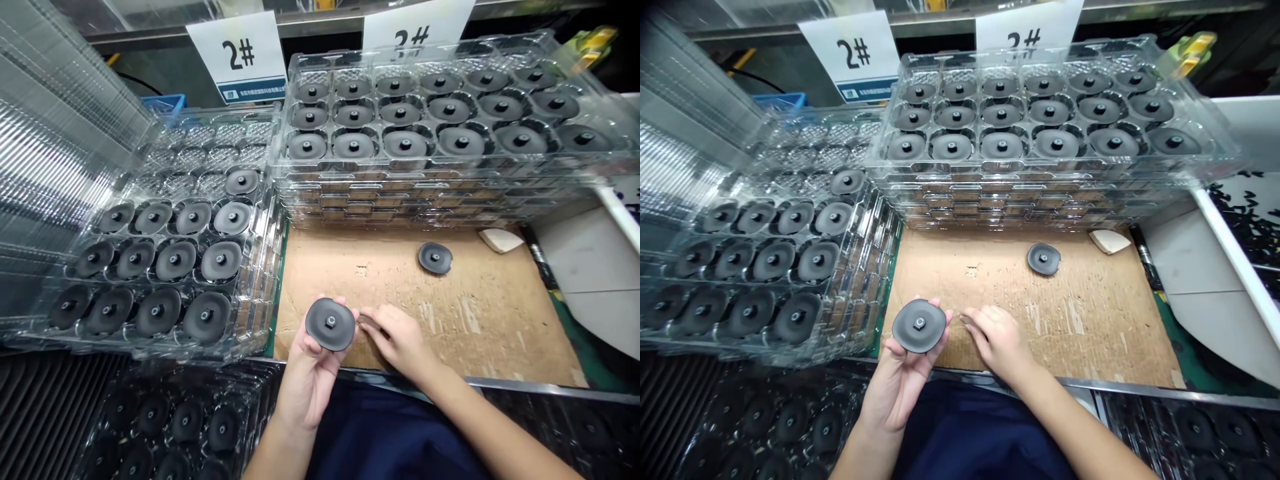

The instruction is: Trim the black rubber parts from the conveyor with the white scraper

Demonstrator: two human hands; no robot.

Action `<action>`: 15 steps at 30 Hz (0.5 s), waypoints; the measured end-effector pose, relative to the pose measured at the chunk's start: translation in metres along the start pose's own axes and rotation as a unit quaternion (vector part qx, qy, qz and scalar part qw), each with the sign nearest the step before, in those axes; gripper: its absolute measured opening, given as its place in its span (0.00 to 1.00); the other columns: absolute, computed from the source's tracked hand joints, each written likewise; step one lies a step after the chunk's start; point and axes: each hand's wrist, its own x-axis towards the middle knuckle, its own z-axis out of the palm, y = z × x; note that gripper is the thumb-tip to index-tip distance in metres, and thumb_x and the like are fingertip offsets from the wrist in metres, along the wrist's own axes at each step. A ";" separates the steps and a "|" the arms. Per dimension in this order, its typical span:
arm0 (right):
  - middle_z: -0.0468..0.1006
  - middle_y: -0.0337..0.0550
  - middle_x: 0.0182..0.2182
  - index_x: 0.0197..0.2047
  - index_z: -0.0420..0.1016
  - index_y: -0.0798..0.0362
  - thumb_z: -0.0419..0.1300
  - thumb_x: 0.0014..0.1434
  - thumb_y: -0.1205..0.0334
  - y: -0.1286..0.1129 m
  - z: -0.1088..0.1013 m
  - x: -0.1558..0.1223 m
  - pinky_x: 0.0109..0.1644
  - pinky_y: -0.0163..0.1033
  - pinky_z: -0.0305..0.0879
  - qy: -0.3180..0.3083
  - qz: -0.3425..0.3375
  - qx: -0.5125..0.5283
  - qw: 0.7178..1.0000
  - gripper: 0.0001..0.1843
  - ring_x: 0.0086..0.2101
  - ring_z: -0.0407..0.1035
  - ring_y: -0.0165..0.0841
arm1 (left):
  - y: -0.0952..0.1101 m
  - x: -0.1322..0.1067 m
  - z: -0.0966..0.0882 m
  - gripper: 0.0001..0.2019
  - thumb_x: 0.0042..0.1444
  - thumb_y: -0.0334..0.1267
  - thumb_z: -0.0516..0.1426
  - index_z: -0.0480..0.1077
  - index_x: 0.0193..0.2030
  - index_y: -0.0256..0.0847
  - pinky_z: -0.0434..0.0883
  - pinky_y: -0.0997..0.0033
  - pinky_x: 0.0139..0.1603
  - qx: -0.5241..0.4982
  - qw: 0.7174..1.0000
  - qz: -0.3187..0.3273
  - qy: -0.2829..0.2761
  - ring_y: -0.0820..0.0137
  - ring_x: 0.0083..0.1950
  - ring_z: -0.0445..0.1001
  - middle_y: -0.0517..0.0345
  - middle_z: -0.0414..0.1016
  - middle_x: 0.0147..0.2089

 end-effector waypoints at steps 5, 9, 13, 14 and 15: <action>0.78 0.42 0.33 0.43 0.74 0.50 0.54 0.62 0.61 -0.026 -0.042 0.006 0.34 0.36 0.65 0.021 0.023 0.017 0.999 0.09 0.32 0.70 0.33 | -0.006 0.002 0.007 0.26 0.41 0.42 0.67 0.72 0.50 0.46 0.72 0.65 0.52 0.017 1.000 -0.011 -0.004 0.60 0.51 0.75 0.53 0.76 0.52; 0.77 0.45 0.40 0.50 0.69 0.54 0.50 0.64 0.65 -0.075 -0.066 0.008 0.42 0.40 0.64 0.097 -0.068 0.053 0.992 0.14 0.39 0.69 0.35 | -0.018 0.002 0.017 0.24 0.40 0.42 0.68 0.74 0.48 0.45 0.72 0.71 0.51 0.045 0.998 -0.031 -0.026 0.64 0.52 0.74 0.54 0.77 0.48; 0.77 0.44 0.34 0.45 0.71 0.57 0.49 0.62 0.71 -0.098 -0.073 0.005 0.38 0.38 0.62 -0.016 -0.133 0.087 0.987 0.12 0.33 0.68 0.32 | -0.023 -0.004 0.023 0.25 0.40 0.41 0.68 0.73 0.48 0.47 0.72 0.75 0.47 0.081 0.995 -0.061 -0.011 0.66 0.49 0.75 0.56 0.77 0.49; 0.78 0.43 0.35 0.44 0.72 0.56 0.49 0.62 0.72 -0.098 -0.073 0.006 0.38 0.38 0.62 -0.046 -0.123 0.086 0.988 0.12 0.33 0.68 0.32 | -0.024 -0.005 0.025 0.26 0.38 0.40 0.69 0.74 0.48 0.48 0.72 0.75 0.46 0.086 0.995 -0.058 0.000 0.67 0.48 0.75 0.57 0.78 0.48; 0.78 0.43 0.36 0.43 0.72 0.56 0.49 0.62 0.71 -0.097 -0.073 0.007 0.38 0.38 0.61 -0.046 -0.114 0.074 0.990 0.12 0.33 0.68 0.32 | -0.025 -0.006 0.027 0.25 0.37 0.39 0.70 0.74 0.46 0.47 0.73 0.76 0.45 0.090 0.994 -0.056 0.008 0.68 0.46 0.76 0.59 0.79 0.45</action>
